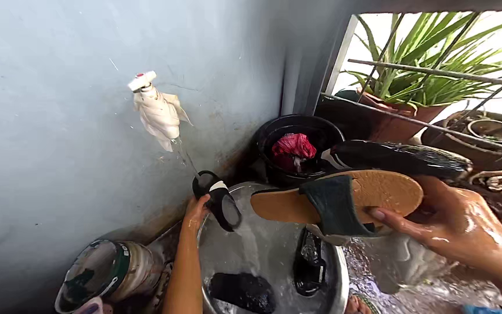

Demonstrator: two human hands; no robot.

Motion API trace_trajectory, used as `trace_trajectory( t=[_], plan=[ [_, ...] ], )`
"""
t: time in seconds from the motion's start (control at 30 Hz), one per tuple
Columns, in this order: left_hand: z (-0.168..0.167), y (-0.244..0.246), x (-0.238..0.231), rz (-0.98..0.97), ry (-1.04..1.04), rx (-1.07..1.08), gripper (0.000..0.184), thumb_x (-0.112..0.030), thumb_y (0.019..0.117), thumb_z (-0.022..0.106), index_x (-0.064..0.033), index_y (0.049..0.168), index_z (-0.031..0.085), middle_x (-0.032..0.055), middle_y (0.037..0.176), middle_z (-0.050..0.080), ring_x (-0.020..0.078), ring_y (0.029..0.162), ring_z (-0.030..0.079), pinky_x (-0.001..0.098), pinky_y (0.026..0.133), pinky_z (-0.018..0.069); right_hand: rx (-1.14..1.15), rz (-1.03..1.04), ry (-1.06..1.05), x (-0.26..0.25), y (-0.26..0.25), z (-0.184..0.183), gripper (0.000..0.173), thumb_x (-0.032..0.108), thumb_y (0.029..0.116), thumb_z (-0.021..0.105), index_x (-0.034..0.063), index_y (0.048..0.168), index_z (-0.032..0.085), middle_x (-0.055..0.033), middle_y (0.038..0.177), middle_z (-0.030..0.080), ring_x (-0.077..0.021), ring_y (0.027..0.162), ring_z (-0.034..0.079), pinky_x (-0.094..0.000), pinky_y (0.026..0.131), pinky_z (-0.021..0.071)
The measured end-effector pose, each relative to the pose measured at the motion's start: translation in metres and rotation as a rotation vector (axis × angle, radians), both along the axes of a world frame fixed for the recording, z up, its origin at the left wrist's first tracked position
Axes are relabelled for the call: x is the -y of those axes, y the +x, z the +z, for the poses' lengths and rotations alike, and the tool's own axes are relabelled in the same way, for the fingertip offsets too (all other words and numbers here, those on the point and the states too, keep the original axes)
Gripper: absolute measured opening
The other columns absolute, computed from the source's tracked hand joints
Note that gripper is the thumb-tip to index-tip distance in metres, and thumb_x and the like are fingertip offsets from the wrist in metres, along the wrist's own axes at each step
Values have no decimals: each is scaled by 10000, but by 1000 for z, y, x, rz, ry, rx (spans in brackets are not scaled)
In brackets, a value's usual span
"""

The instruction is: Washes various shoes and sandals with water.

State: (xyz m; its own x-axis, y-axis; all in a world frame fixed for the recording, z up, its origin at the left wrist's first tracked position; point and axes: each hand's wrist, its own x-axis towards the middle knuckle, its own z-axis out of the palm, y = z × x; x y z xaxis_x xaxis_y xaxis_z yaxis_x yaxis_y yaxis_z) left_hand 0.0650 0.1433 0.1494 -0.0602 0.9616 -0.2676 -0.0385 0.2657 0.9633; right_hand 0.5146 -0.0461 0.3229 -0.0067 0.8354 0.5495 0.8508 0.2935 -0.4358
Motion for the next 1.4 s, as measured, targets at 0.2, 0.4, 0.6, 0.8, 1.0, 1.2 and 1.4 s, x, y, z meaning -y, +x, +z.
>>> trace_trajectory(
  t=[0.2,0.4,0.6,0.8,1.0,1.2,1.4],
  plan=[
    [62,22,20,-507,158,-852,617,-190,875,757,42,1396,520,272,1319,610,369,1262,589,540,1098,447,-124,-31,-224,-16,-22,-3,795,648,824,653,-53,1198,631,-185,896,720,-282,771,705,-516,714,561],
    [195,41,41,-647,289,-782,428,-123,950,556,66,1334,557,232,1198,652,291,1119,630,501,1000,486,-472,-149,-501,-41,-2,-37,712,558,892,673,-24,1297,601,-218,1160,681,-317,1108,654,-555,986,483],
    [277,117,35,-770,421,-477,497,-212,910,421,-22,1350,553,69,1214,655,79,1046,622,332,920,527,-899,-125,-672,-47,-24,-62,495,396,990,661,7,1292,615,-156,1181,689,-211,1095,662,-440,986,519],
    [223,246,40,-1034,410,-739,430,-216,1039,555,3,1406,515,231,1258,629,313,1148,621,492,992,498,-1356,4,-695,-33,-45,-82,256,195,1091,433,44,1216,599,-64,1007,675,-117,905,666,-323,806,579],
    [225,255,43,-956,562,-907,528,-430,1042,562,-61,1420,559,228,1373,552,345,1186,602,520,1004,503,-1434,18,-637,-21,-32,-93,231,124,1073,445,69,1259,570,-34,1033,678,-82,938,666,-295,816,581],
    [307,143,2,167,681,-1393,606,-458,1037,482,-50,1484,504,328,1516,414,542,1436,324,756,1113,223,-1448,56,-581,-17,-14,-94,217,95,1046,454,94,1213,593,4,986,706,-53,905,686,-264,796,597],
    [328,74,-63,419,496,-1429,668,-493,1052,360,66,1338,587,328,1457,485,509,1467,296,716,1169,127,-1471,-27,-513,-15,3,-68,252,155,1101,346,117,1223,564,8,968,689,-64,890,680,-282,784,597]
  ],
)
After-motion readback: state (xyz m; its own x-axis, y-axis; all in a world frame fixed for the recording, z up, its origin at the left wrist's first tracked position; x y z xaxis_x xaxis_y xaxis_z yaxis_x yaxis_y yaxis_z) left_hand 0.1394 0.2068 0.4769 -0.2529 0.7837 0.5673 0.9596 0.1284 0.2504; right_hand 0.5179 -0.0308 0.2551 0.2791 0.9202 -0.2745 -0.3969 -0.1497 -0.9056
